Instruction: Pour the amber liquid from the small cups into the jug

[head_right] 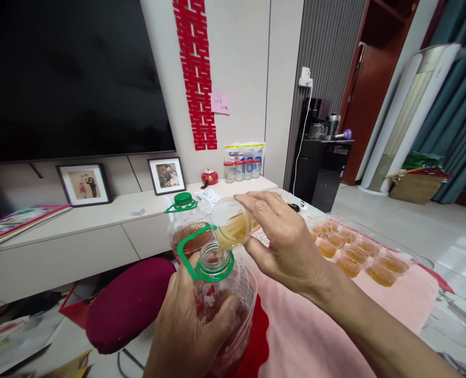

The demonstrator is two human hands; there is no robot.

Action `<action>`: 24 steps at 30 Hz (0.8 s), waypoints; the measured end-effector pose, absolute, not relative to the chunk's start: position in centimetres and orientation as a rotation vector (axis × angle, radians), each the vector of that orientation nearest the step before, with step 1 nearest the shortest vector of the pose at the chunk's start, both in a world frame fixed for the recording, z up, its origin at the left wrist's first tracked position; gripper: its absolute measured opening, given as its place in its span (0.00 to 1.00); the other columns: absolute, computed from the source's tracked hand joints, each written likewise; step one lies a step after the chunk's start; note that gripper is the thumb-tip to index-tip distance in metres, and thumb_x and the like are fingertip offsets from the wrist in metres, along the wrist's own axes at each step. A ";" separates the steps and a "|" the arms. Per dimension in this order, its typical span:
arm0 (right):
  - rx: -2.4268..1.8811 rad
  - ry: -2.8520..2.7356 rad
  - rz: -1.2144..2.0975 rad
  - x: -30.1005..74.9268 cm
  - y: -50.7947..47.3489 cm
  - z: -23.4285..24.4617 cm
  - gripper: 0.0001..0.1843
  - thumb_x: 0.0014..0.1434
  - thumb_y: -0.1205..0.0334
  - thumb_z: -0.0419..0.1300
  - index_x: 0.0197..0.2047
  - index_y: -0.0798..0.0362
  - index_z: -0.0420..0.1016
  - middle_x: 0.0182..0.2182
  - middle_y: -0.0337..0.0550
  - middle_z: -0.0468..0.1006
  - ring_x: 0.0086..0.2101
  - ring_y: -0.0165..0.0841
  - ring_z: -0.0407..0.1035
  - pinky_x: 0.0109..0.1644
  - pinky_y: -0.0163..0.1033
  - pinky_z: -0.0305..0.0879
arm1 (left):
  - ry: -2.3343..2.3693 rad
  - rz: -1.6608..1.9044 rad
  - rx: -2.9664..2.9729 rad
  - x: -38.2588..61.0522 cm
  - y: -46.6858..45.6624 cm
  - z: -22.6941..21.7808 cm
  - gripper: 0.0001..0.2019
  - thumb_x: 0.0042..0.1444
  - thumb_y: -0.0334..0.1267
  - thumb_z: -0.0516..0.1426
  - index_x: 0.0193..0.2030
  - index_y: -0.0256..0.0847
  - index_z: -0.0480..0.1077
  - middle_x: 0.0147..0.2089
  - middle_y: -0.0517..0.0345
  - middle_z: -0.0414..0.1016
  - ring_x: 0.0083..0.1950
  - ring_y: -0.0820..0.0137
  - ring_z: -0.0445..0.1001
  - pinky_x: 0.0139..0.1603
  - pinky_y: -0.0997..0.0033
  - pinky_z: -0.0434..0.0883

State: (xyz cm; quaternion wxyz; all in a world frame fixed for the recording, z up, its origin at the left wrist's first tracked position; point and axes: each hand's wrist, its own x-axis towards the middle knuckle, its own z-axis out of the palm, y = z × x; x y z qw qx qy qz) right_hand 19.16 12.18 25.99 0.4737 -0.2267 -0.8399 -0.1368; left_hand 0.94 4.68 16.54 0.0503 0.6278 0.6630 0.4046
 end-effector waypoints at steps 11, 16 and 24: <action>-0.544 -2.090 -0.448 19.2 12.1 26.1 0.28 0.58 0.78 0.59 0.62 0.56 0.69 0.53 0.56 0.78 0.53 0.42 0.74 0.56 0.50 0.74 | 2.006 1.376 2.012 1.2 4.7 16.8 0.23 0.54 0.47 0.60 0.55 0.44 0.64 0.42 0.54 0.74 0.45 0.57 0.77 0.47 0.50 0.79; -0.520 -2.102 -0.508 19.1 12.1 26.3 0.26 0.60 0.77 0.60 0.62 0.58 0.70 0.53 0.58 0.78 0.54 0.44 0.74 0.57 0.51 0.74 | 2.013 1.357 1.965 1.4 4.8 17.1 0.23 0.53 0.48 0.60 0.54 0.44 0.65 0.42 0.53 0.75 0.46 0.57 0.76 0.48 0.51 0.78; -0.489 -2.080 -0.650 18.7 11.6 26.9 0.24 0.63 0.77 0.60 0.61 0.57 0.69 0.52 0.60 0.79 0.55 0.45 0.74 0.56 0.54 0.75 | 2.001 1.318 1.943 1.3 4.8 16.9 0.22 0.54 0.46 0.59 0.55 0.44 0.64 0.43 0.53 0.74 0.49 0.56 0.76 0.51 0.48 0.77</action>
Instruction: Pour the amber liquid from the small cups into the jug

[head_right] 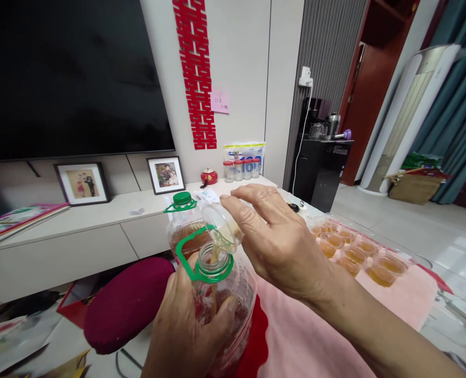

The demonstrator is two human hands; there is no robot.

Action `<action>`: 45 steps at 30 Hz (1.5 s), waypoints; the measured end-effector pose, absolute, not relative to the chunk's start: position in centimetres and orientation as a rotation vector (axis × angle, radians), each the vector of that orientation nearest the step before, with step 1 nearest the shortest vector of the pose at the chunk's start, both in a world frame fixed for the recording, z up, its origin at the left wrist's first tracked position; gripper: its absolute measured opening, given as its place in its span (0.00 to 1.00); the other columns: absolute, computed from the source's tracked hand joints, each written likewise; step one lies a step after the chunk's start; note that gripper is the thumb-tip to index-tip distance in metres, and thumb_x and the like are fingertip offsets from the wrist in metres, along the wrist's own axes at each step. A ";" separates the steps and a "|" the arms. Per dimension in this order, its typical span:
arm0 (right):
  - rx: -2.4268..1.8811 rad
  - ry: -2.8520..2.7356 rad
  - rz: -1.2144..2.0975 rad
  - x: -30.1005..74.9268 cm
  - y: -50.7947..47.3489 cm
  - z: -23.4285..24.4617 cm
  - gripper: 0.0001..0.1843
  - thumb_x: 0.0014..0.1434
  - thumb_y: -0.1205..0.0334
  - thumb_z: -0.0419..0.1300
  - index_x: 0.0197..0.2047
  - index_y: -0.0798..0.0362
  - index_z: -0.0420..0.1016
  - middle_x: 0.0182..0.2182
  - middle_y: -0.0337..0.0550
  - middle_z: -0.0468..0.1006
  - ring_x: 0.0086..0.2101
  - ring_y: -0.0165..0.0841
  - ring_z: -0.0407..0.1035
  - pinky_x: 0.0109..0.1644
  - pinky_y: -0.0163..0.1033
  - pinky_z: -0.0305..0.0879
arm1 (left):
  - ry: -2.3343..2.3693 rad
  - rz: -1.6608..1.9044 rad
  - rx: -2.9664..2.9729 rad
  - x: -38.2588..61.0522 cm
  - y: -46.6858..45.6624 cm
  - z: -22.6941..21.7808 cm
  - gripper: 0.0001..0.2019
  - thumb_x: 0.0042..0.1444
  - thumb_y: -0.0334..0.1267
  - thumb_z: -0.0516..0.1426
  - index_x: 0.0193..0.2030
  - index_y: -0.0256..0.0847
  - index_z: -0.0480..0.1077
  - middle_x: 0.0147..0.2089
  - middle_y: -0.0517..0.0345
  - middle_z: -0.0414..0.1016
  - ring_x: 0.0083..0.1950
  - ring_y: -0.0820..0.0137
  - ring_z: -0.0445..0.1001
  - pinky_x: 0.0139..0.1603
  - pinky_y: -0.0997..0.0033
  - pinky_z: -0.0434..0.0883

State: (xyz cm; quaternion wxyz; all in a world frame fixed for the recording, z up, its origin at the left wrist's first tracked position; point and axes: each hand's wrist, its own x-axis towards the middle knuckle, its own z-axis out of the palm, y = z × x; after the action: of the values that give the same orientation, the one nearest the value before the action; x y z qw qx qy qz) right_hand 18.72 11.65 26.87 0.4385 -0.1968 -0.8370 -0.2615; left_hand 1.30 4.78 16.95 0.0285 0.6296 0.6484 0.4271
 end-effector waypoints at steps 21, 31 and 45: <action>-0.520 -2.047 -0.784 18.0 10.5 27.6 0.18 0.65 0.75 0.61 0.57 0.58 0.76 0.54 0.58 0.81 0.57 0.48 0.72 0.58 0.57 0.72 | 1.916 1.428 1.751 2.3 4.3 18.3 0.22 0.55 0.50 0.55 0.56 0.49 0.66 0.49 0.54 0.73 0.54 0.54 0.72 0.56 0.45 0.71; -1.117 -1.635 0.626 21.2 16.2 19.2 0.44 0.51 0.61 0.72 0.69 0.55 0.65 0.50 0.47 0.82 0.49 0.41 0.75 0.61 0.54 0.67 | 1.998 1.184 1.637 1.2 4.5 18.9 0.36 0.48 0.67 0.56 0.62 0.54 0.68 0.64 0.53 0.68 0.66 0.46 0.68 0.67 0.34 0.64; -1.219 -1.642 0.720 20.1 17.8 8.5 0.52 0.51 0.57 0.72 0.75 0.56 0.57 0.63 0.61 0.73 0.61 0.52 0.68 0.65 0.63 0.61 | 2.073 1.088 1.933 -1.7 5.3 17.0 0.44 0.47 0.72 0.56 0.67 0.50 0.63 0.61 0.44 0.74 0.51 0.47 0.81 0.45 0.43 0.81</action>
State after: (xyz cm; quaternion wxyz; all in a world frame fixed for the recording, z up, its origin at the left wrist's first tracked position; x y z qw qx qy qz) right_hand 20.10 17.83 8.46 0.4679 -0.4969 -0.6693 0.2935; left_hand -1.68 5.31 16.96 0.0529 0.6358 0.6817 0.3580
